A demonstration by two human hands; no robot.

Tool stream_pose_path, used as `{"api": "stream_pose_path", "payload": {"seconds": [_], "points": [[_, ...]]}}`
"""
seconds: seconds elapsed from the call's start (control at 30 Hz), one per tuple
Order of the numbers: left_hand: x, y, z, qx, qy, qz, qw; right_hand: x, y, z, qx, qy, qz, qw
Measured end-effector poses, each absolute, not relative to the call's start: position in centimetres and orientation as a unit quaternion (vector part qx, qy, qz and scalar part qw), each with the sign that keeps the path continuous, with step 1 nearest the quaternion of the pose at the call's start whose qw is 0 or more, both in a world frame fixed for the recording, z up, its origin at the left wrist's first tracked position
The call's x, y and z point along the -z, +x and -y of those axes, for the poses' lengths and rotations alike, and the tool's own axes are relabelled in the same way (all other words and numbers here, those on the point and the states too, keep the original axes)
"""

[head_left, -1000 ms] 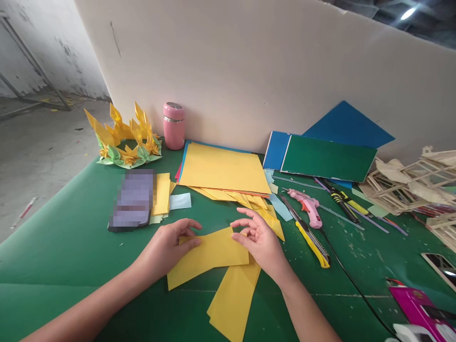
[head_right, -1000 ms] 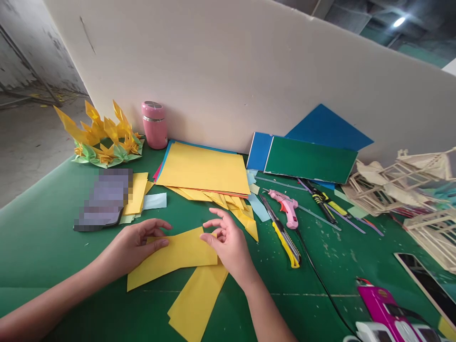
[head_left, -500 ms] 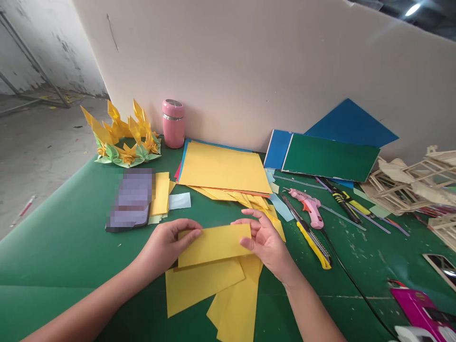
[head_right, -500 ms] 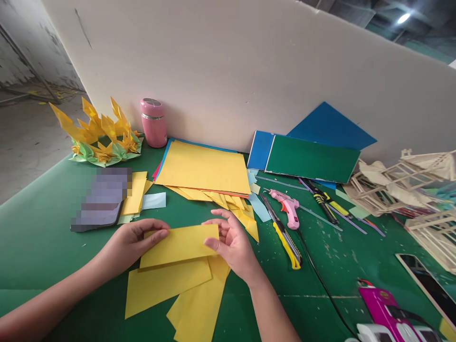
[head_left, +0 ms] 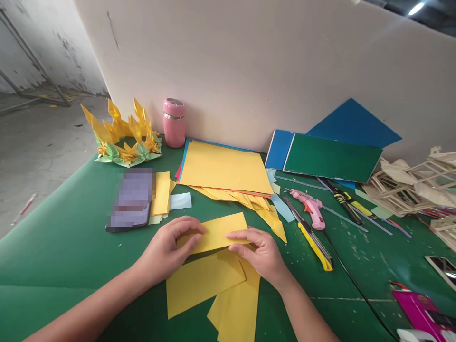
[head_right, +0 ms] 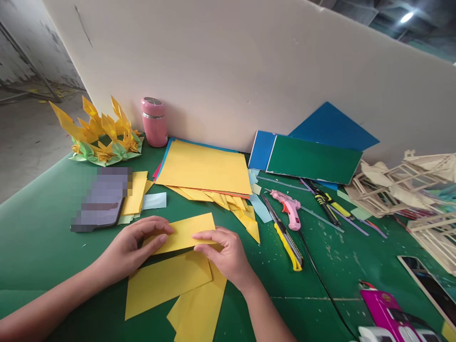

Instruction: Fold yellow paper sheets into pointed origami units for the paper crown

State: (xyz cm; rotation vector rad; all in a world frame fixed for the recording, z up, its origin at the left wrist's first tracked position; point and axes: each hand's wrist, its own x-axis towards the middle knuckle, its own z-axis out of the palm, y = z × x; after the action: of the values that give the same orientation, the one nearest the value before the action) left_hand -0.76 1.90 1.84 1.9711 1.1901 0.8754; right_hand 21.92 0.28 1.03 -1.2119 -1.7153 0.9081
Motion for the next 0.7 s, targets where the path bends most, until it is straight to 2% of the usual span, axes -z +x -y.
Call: {"api": "stream_pose_path", "payload": {"seconds": [0.17,0.3,0.37,0.47,0.57,0.7], "points": [[-1.8,-0.4,-1.5,-0.368,0.811,-0.413,0.187,-0.8,21.0,-0.2,-0.333,-0.486,0.669,0.454],[-1.5,-0.1,-1.6,-0.404,0.808,-0.398,0.161,-0.7,20.3,-0.2,-0.355,-0.495,0.631,0.480],[-1.5,0.0,-1.6,-0.417,0.788,-0.411,0.190,-0.8,20.1,-0.2,-0.414,-0.481,0.569,0.523],[-1.6,0.3,-1.4,-0.435,0.717,-0.458,0.294,-1.1,19.5,-0.2,-0.522,-0.434,0.462,0.571],[-1.8,0.7,-1.1,-0.437,0.650,-0.472,0.403,-1.3,18.6,-0.2,-0.590,-0.416,0.442,0.533],[-2.0,1.2,-0.6,-0.426,0.641,-0.473,0.429,-1.1,17.8,-0.1,-0.624,-0.435,0.433,0.484]]}}
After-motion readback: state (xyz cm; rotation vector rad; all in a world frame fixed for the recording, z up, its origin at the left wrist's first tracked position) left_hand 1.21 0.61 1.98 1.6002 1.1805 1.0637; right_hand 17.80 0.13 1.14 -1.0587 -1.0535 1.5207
